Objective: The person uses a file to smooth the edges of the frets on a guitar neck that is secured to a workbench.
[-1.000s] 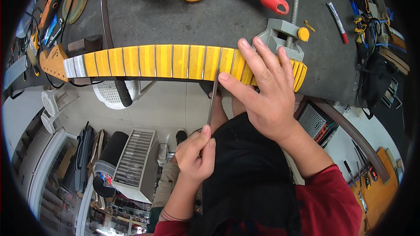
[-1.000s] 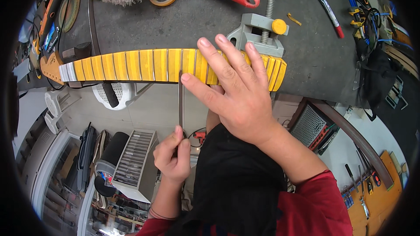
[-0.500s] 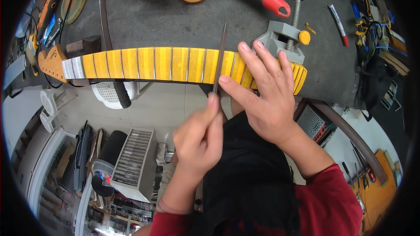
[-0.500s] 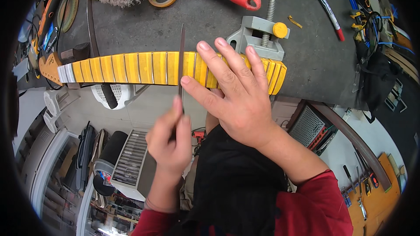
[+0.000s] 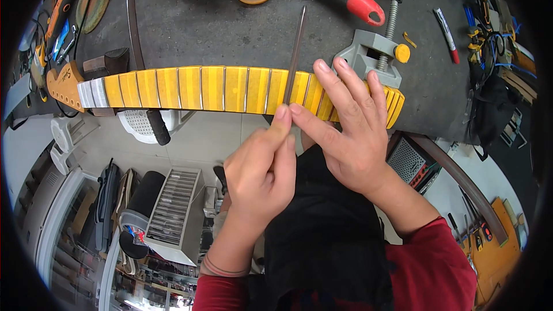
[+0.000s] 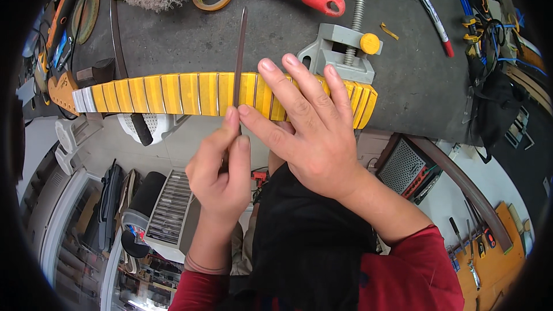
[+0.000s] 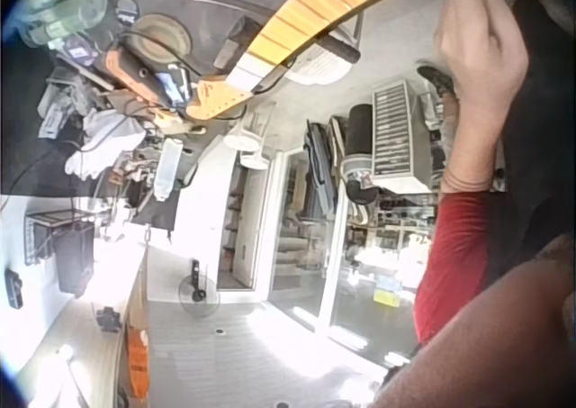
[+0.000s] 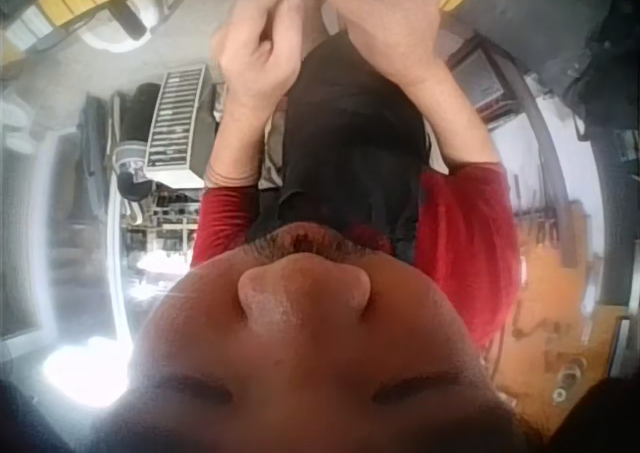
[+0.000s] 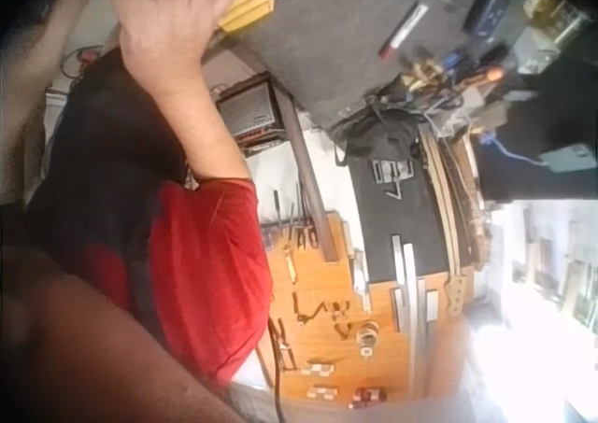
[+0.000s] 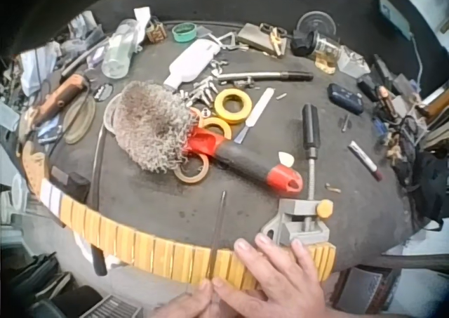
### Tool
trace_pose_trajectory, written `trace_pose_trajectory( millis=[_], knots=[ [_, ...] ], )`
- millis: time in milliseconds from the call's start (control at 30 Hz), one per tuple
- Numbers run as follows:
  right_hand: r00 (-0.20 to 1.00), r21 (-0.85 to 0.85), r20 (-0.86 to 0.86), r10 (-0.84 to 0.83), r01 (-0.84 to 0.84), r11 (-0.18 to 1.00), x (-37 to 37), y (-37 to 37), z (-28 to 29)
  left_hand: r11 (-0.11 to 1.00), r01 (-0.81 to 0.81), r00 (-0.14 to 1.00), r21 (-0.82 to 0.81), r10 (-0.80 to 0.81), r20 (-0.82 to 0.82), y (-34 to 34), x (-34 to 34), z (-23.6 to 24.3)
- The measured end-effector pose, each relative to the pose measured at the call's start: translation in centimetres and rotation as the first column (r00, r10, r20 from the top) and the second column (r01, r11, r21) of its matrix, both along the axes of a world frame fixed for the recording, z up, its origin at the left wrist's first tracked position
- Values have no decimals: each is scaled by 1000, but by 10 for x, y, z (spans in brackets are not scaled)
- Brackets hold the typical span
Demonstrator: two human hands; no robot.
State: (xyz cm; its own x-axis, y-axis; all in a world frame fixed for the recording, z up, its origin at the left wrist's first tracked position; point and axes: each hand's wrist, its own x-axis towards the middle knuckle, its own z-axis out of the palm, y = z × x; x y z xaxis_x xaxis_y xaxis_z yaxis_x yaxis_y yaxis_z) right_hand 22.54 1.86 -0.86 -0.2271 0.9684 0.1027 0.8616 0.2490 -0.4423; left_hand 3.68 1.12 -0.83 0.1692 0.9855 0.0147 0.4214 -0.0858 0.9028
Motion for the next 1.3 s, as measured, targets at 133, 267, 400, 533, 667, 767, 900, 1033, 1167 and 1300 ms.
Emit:
trace_pose_trajectory(
  millis=[133, 267, 400, 533, 667, 767, 900, 1033, 1167, 1300],
  knots=[
    [999, 8, 41, 8, -9, 1000, 4, -2, -4, 993, 49, 998, -106, -53, -33, -60, -29, 3],
    [1000, 37, 7, -9, 9, 999, 0, -3, -7, 997, 45, 998, -55, -47, -32, -43, -25, 7],
    [1000, 20, -1, -17, 17, 1000, -1, -2, -3, 992, -17, 996, -127, 28, 79, 11, 5, 2],
    [1000, 48, 21, -1, 0, 999, 2, -4, -10, 992, 7, 998, -129, 2, 69, -60, -28, 5],
    [1000, 43, -3, 1, -1, 999, 1, -3, -7, 979, -6, 991, -204, 33, 128, -56, -27, 4],
    [1000, 56, 7, -8, 7, 998, 2, -4, -9, 997, 49, 997, -66, -45, 63, 8, 3, 0],
    [1000, -31, -25, -4, 4, 1000, 2, -5, -2, 997, -78, 994, 28, 76, 77, 10, 4, 10],
    [1000, 24, -25, 3, -3, 1000, 1, -4, -6, 970, 49, 998, 240, -36, -58, 7, -9, 6],
    [999, 47, -38, 10, -8, 999, 2, -3, -8, 967, 76, 974, 244, -20, -224, -31, -19, -2],
    [1000, 38, -22, 3, -2, 999, 6, -6, -9, 978, 100, 967, 181, -52, -251, -73, -27, 0]
  ],
)
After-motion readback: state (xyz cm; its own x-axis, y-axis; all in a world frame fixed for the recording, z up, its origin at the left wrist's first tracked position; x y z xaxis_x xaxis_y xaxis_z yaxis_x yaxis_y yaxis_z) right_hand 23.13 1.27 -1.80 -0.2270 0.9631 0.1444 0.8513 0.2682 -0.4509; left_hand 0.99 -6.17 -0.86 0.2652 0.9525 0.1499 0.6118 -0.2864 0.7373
